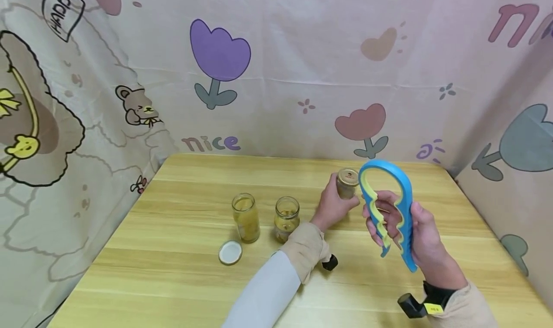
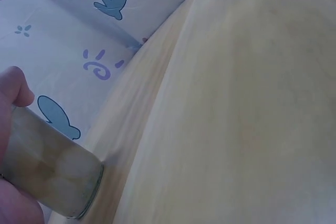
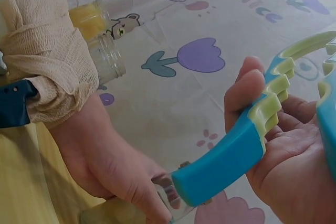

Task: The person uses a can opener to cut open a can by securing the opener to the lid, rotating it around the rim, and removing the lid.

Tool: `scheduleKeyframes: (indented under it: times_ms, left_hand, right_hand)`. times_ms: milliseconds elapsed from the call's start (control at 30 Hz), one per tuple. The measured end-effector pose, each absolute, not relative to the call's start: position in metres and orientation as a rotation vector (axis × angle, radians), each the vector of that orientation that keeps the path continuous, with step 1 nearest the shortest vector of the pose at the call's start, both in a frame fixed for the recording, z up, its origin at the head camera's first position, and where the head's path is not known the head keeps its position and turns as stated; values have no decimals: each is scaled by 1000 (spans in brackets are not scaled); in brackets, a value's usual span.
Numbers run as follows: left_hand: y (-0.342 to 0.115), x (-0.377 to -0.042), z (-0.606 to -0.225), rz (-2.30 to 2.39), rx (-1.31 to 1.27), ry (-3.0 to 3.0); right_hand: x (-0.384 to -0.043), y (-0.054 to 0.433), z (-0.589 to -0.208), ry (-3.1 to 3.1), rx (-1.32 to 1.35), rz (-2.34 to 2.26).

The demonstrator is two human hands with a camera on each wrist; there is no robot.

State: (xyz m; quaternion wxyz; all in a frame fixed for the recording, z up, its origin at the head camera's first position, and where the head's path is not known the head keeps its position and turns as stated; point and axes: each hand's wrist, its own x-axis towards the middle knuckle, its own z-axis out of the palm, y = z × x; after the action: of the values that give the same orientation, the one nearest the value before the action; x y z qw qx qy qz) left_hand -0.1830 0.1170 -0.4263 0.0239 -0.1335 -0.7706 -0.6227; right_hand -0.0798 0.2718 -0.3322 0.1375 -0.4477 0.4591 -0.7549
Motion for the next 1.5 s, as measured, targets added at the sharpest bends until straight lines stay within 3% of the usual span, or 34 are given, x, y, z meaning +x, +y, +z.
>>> scheduleKeyframes:
  times_ms: [1500]
  left_hand:
    - [91,-142,-427,-1886,-505,-2407]
  right_hand:
    - [-82,260,-340,979,-1417,-2270]
